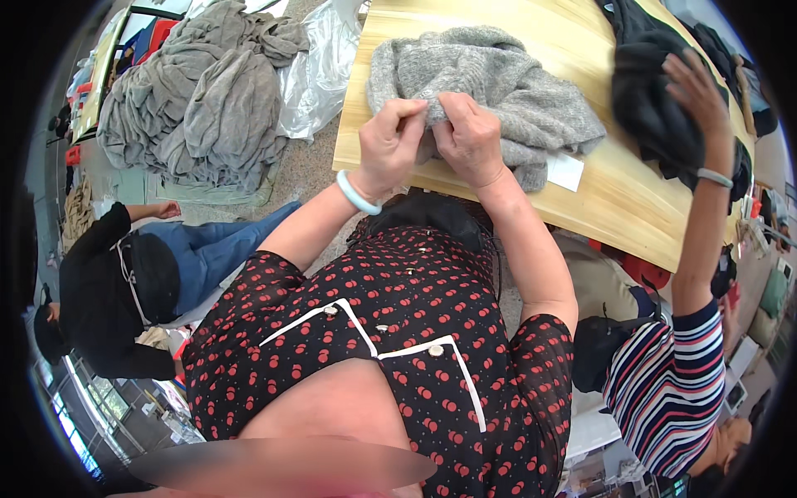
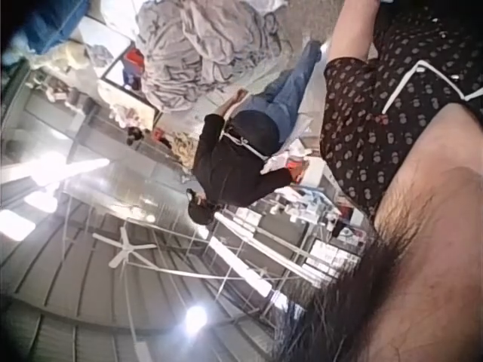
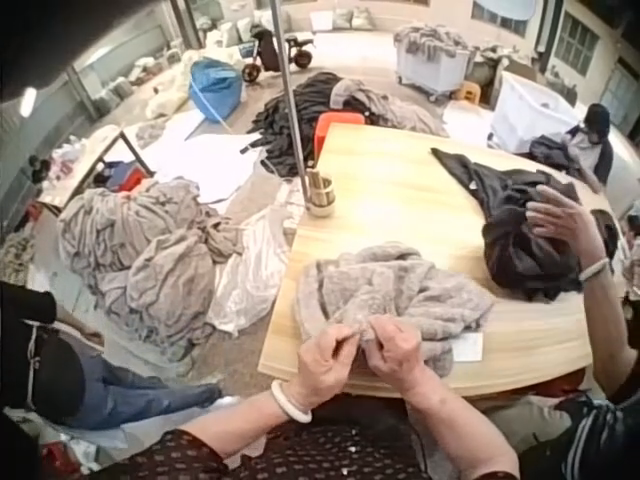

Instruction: Inspecting and arranging garments on a work table in a sewing factory.

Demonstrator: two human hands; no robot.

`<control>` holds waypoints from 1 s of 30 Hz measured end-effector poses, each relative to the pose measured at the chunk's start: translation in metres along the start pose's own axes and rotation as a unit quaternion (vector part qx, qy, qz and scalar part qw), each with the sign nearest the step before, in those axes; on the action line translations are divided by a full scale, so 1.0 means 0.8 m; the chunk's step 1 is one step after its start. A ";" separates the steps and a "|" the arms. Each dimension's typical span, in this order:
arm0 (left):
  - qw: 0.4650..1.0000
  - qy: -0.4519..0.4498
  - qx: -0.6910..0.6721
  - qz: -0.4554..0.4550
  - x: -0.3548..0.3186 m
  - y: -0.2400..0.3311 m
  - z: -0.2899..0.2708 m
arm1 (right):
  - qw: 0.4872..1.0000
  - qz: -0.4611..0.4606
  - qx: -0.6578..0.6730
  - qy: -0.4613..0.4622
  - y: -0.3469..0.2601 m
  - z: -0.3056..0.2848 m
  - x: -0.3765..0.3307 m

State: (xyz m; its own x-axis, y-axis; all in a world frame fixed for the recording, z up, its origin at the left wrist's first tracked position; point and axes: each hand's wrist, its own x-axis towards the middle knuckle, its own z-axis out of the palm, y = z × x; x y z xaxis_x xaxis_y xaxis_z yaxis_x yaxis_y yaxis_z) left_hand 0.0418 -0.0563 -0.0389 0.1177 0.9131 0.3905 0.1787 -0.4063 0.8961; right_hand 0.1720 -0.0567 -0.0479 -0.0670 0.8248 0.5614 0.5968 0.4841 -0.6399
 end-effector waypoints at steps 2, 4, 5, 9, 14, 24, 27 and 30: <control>0.989 -0.001 -0.105 -0.105 0.009 0.004 -0.010 | 1.000 -0.001 0.010 -0.007 -0.001 -0.005 0.004; 0.956 -0.001 -0.210 -0.206 0.022 0.004 -0.023 | 1.000 0.006 0.013 -0.020 -0.003 -0.011 0.006; 0.943 -0.105 -0.206 -0.241 0.030 0.001 -0.031 | 0.999 0.013 0.016 -0.031 -0.005 -0.013 0.005; 0.933 -0.247 -0.129 -0.229 0.041 -0.010 -0.040 | 0.999 0.023 0.026 -0.034 -0.006 -0.012 0.001; 0.957 -0.270 -0.016 -0.103 0.037 -0.023 -0.035 | 0.998 0.034 0.035 -0.041 -0.002 -0.008 -0.006; 0.883 -0.284 -0.218 -0.304 0.032 -0.029 -0.035 | 0.999 -0.026 0.032 -0.032 0.005 -0.009 -0.016; 0.902 -0.286 -0.169 -0.274 0.009 -0.038 -0.036 | 0.999 -0.021 0.009 -0.031 0.012 -0.011 -0.025; 0.939 -0.307 0.040 -0.147 -0.021 -0.064 -0.044 | 1.000 -0.022 -0.011 -0.013 0.016 -0.008 -0.040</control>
State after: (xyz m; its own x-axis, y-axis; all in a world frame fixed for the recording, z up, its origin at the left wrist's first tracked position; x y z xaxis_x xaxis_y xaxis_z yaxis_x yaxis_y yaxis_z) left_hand -0.0039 -0.0496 -0.0836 0.5883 0.8037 -0.0892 0.3623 -0.1633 0.9176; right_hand 0.1870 -0.0787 -0.0706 -0.1139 0.8109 0.5740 0.6109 0.5128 -0.6032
